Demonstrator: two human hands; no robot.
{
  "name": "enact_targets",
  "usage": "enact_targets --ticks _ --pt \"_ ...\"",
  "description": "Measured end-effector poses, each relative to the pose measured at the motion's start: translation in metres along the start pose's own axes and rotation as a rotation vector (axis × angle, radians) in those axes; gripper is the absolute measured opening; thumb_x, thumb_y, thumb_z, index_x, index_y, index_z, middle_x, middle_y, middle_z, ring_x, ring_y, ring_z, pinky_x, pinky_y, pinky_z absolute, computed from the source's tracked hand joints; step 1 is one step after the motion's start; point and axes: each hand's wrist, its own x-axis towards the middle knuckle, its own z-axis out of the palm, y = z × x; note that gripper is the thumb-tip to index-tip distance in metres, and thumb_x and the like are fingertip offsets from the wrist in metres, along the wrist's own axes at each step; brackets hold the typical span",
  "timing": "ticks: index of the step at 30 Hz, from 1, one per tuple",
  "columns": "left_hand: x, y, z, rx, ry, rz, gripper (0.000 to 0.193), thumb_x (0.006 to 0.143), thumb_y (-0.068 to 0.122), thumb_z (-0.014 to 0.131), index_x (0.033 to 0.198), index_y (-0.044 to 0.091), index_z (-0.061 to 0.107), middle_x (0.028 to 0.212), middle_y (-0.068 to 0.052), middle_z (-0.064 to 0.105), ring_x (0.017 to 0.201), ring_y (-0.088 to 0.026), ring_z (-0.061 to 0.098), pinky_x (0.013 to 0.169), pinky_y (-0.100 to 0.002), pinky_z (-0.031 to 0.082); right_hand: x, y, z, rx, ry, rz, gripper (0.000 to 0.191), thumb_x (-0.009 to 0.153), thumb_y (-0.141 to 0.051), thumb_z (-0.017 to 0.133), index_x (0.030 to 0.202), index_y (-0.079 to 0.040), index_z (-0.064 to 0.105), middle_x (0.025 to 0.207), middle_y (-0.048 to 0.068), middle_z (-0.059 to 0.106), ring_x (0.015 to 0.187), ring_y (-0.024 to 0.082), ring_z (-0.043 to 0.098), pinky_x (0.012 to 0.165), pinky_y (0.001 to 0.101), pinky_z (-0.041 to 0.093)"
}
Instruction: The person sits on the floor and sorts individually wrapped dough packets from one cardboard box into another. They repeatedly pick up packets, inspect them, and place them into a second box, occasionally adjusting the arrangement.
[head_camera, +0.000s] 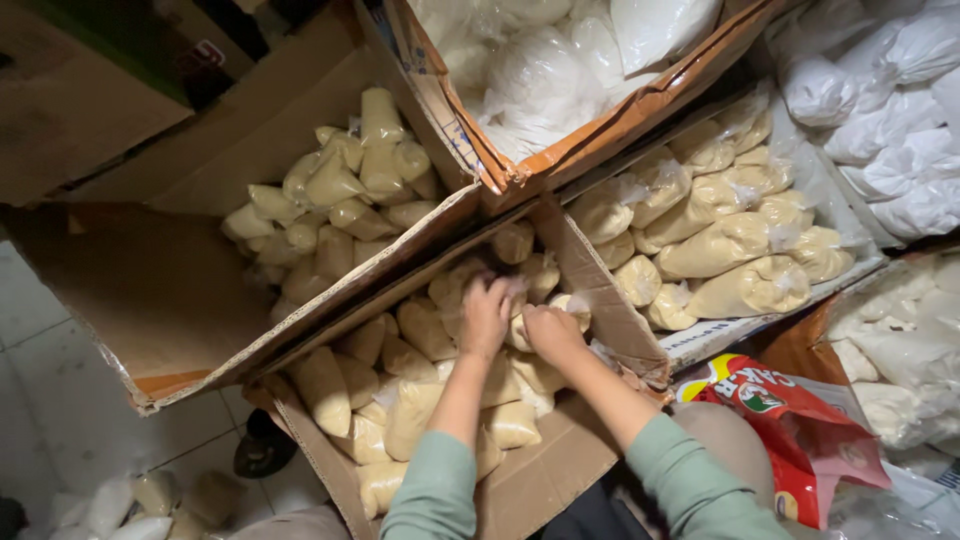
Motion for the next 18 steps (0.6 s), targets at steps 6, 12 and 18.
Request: enact_targets --ticks 6,12,18 --pt "-0.019 -0.027 0.017 0.068 0.302 -0.576 0.065 0.088 0.044 0.076 0.113 -0.014 0.063 0.118 -0.036 0.06 0.112 -0.05 0.056 0.101 -0.053 0.045 0.011 -0.003 0.007 -0.029 -0.08 0.151 0.027 0.092 -0.028 0.065 0.103 -0.004 0.06 0.105 0.025 0.067 0.091 0.043 0.07 0.076 0.0518 0.057" --pt "0.019 -0.041 0.014 -0.119 -0.26 -0.686 0.063 0.088 0.049 0.068 0.111 -0.009 0.068 0.111 -0.033 0.068 0.107 -0.043 0.066 0.094 -0.045 0.052 -0.004 0.005 0.007 -0.02 -0.047 -0.096 0.022 0.093 -0.01 0.057 0.114 -0.004 0.052 0.111 0.025 0.057 0.094 0.044 0.066 0.08 0.0531 0.055" --pt "0.024 -0.02 -0.025 -0.44 -0.405 -0.141 0.068 0.073 0.039 0.078 0.122 -0.004 0.059 0.116 -0.027 0.068 0.107 -0.042 0.065 0.092 -0.045 0.049 -0.005 0.01 0.0 -0.104 -0.199 -0.325 0.034 0.081 -0.015 0.06 0.112 -0.004 0.053 0.109 0.023 0.055 0.091 0.042 0.064 0.073 0.0523 0.055"
